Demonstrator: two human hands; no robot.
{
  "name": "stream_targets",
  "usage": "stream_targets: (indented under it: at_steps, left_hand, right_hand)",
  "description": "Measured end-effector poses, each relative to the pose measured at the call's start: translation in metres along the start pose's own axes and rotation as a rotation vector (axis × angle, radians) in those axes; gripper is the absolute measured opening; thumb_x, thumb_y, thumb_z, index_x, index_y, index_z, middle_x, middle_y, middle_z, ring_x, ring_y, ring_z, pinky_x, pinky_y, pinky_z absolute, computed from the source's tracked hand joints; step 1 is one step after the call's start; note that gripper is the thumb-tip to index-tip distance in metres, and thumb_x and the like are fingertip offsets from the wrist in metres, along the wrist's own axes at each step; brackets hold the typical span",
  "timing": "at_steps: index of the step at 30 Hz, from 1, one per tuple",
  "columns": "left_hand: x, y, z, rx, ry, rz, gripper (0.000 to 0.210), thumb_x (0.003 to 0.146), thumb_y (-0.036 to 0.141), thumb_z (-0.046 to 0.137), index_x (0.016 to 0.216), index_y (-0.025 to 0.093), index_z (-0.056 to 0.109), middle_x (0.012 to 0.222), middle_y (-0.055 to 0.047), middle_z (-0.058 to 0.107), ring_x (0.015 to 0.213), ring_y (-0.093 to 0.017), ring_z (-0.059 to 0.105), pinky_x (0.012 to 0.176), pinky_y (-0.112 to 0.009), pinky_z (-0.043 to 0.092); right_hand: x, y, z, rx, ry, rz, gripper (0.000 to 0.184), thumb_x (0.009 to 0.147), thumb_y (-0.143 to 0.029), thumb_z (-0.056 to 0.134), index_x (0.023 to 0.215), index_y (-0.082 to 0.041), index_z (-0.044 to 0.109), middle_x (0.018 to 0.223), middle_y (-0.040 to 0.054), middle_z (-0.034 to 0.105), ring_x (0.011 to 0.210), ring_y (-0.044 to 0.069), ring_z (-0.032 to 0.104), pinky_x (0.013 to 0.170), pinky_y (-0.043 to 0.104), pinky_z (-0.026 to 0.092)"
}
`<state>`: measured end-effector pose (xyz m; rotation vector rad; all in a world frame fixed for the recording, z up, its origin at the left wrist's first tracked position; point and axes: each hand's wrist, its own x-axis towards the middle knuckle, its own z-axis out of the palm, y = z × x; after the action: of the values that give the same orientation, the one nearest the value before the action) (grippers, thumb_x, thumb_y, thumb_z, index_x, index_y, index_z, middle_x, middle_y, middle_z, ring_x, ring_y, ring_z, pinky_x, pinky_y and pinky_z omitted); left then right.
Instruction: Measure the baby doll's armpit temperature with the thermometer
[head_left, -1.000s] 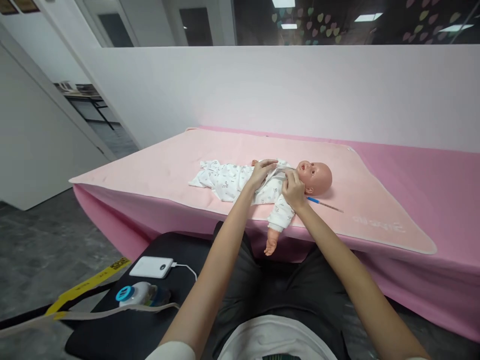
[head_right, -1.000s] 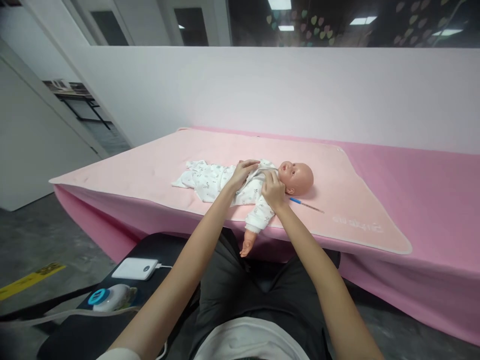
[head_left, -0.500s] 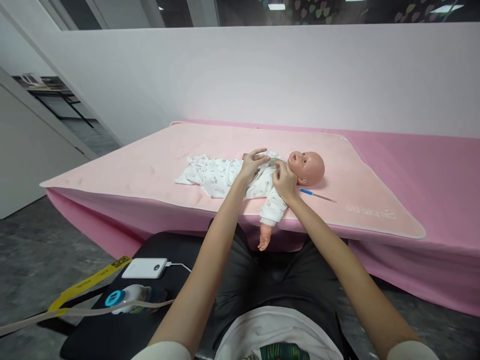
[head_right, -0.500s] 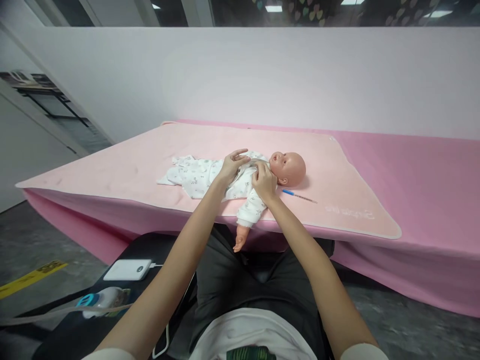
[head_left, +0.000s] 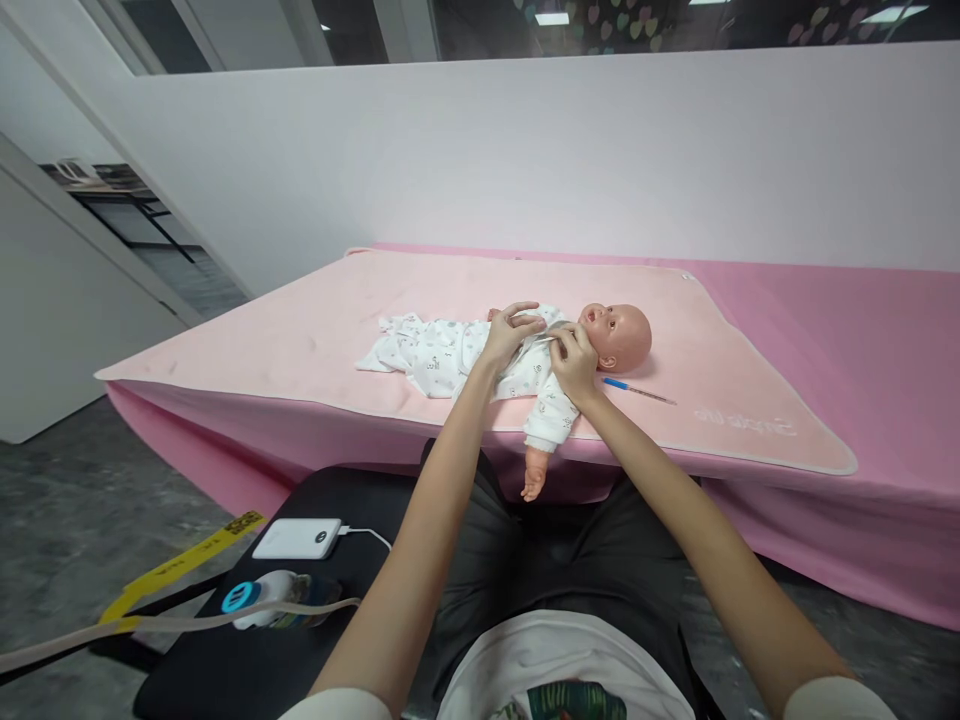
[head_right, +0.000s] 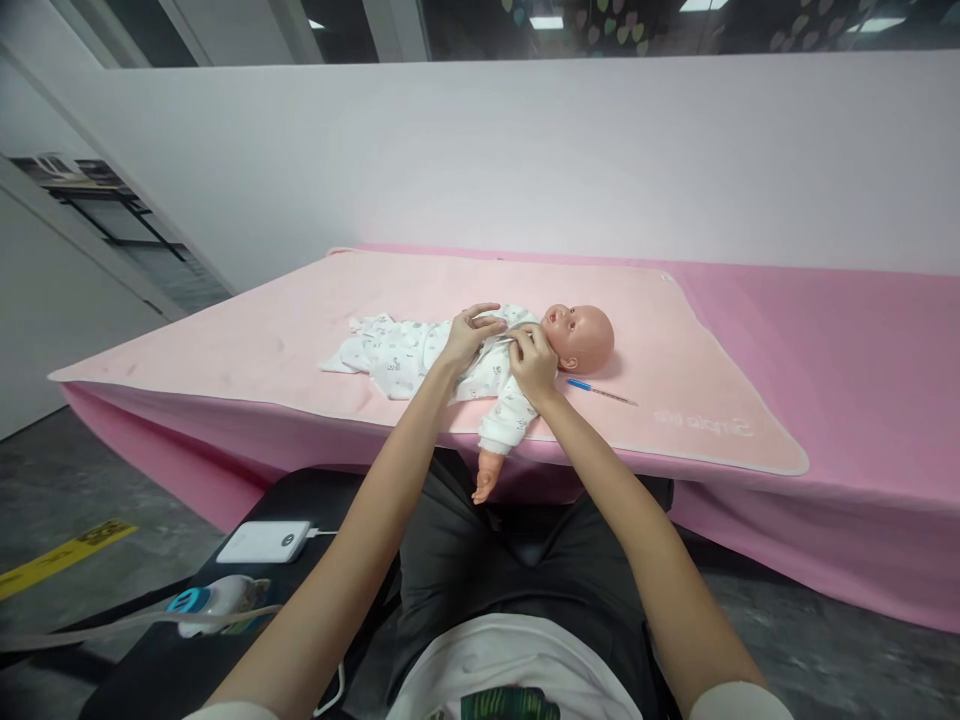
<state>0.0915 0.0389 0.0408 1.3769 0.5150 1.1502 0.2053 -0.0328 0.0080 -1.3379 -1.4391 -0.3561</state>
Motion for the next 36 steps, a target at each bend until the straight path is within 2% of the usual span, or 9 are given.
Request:
stream_targets:
  at_steps: [6,9,24,28,36]
  left_hand:
    - [-0.0002,-0.0025,0.0014,0.151,-0.099,0.004,0.032,0.054,0.021,0.075,0.083,0.012,0.065,0.080,-0.007,0.069,0.082,-0.017,0.064,0.077,-0.029,0.050]
    - [0.0001,-0.0032,0.0007,0.155,-0.112,0.002,0.031,0.055,0.021,0.074,0.084,0.012,0.065,0.080,-0.007,0.069,0.083,-0.017,0.064,0.078,-0.029,0.050]
    - [-0.0025,-0.0003,0.0021,0.079,-0.077,0.011,0.035,0.055,0.025,0.076,0.086,0.013,0.063,0.074,-0.004,0.067,0.071,-0.014,0.063,0.073,-0.028,0.048]
    - [-0.0027,-0.0002,0.0017,0.106,-0.053,0.019,0.035,0.054,0.027,0.076,0.084,0.013,0.063,0.073,-0.003,0.066,0.073,-0.014,0.062,0.074,-0.028,0.048]
    - [-0.0027,-0.0007,0.0030,0.076,-0.098,0.012,0.030,0.060,0.029,0.074,0.084,0.014,0.065,0.081,-0.003,0.066,0.080,-0.013,0.061,0.078,-0.027,0.047]
  right_hand:
    - [0.0006,0.0013,0.0000,0.027,-0.042,-0.006,0.023,0.083,-0.016,0.042,0.085,-0.020,0.064,0.087,0.0045,0.062,0.083,0.015,0.058,0.075,0.025,0.046]
    - [-0.0001,0.0021,0.0006,0.034,-0.036,-0.037,0.021,0.082,-0.015,0.043,0.084,-0.019,0.064,0.085,0.0038,0.063,0.082,0.014,0.058,0.075,0.024,0.046]
    - [0.0013,-0.0036,-0.0021,0.017,-0.056,0.012,0.017,0.082,-0.018,0.045,0.088,-0.020,0.061,0.093,0.0058,0.061,0.087,0.016,0.057,0.077,0.026,0.046]
    - [0.0011,-0.0044,-0.0028,0.006,-0.065,-0.003,0.018,0.083,-0.018,0.044,0.088,-0.020,0.060,0.092,0.0055,0.061,0.088,0.016,0.057,0.078,0.027,0.045]
    - [0.0021,-0.0024,-0.0003,0.004,-0.041,0.009,0.017,0.083,-0.018,0.042,0.087,-0.018,0.058,0.087,0.0050,0.062,0.079,0.016,0.056,0.073,0.027,0.044]
